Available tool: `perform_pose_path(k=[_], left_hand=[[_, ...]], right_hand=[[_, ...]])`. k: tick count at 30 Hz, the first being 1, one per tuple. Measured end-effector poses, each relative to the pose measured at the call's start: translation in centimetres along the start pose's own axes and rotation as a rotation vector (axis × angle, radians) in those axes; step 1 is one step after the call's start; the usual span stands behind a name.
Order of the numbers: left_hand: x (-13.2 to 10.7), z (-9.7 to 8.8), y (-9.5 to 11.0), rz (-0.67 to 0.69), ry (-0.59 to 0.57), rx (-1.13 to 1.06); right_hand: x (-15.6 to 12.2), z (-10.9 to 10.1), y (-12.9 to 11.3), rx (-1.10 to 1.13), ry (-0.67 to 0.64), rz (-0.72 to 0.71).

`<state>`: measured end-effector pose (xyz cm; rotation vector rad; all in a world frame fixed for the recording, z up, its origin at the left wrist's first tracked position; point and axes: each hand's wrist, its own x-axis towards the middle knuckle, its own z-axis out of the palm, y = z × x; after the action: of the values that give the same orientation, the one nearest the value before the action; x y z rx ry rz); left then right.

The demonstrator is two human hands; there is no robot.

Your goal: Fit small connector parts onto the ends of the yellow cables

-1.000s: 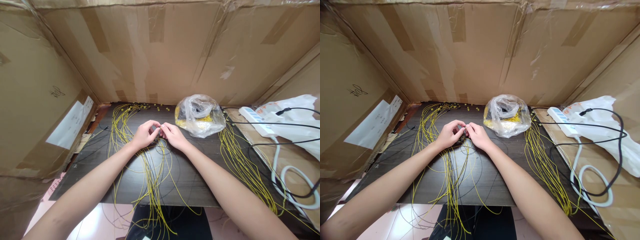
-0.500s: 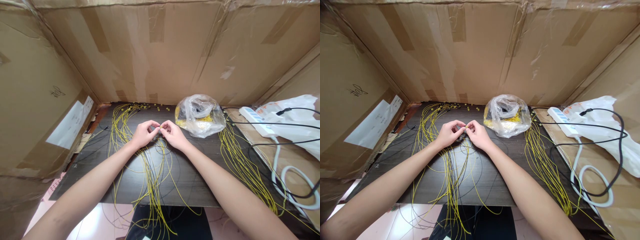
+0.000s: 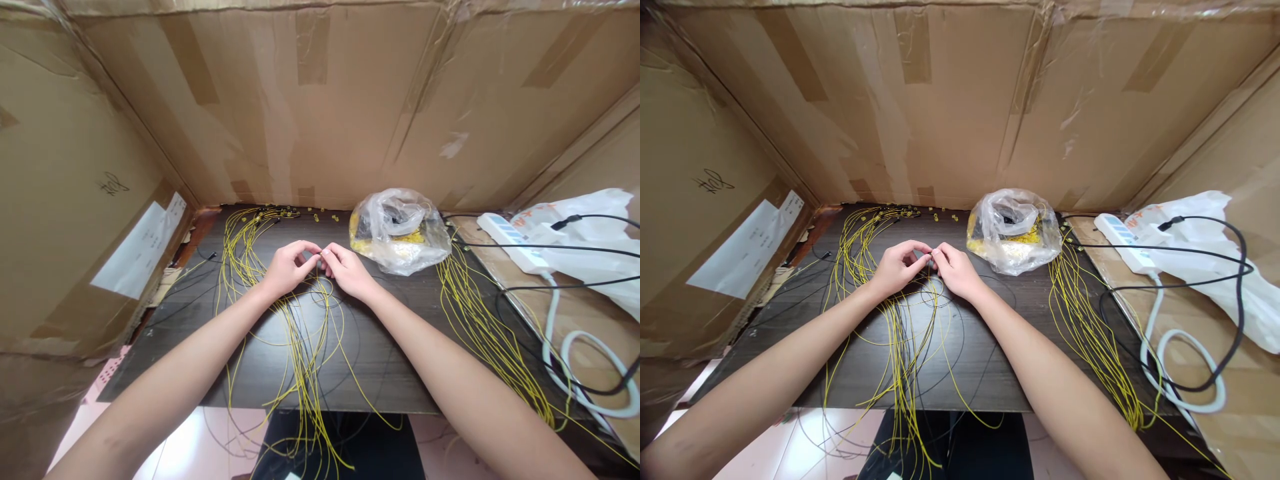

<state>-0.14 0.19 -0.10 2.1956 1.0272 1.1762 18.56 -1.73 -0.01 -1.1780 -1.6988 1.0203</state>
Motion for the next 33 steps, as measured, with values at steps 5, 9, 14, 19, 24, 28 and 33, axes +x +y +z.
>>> perform_pose_path(k=[5, 9, 14, 19, 24, 28, 33], left_hand=[[-0.10, -0.02, 0.40, 0.042, 0.007, 0.012], [-0.07, 0.00, 0.48, 0.000, 0.002, -0.002], [0.03, -0.01, 0.24, -0.059, -0.015, -0.017], [-0.07, -0.03, 0.22, 0.003, -0.010, 0.004], [-0.13, -0.10, 0.43, 0.048, -0.007, 0.033], [-0.07, -0.07, 0.34, 0.026, -0.010, 0.046], [0.01, -0.02, 0.22, -0.014, -0.017, 0.023]], right_hand=[[0.10, 0.02, -0.11, 0.000, -0.018, 0.006], [0.09, 0.02, -0.13, -0.004, -0.003, 0.024], [0.01, 0.02, -0.10, 0.042, 0.005, 0.056], [0.02, -0.01, -0.15, 0.001, -0.012, 0.034], [0.12, 0.00, -0.11, -0.008, -0.032, 0.005], [0.18, 0.06, 0.09, 0.023, -0.012, 0.018], [0.10, 0.15, 0.16, 0.082, 0.018, 0.048]])
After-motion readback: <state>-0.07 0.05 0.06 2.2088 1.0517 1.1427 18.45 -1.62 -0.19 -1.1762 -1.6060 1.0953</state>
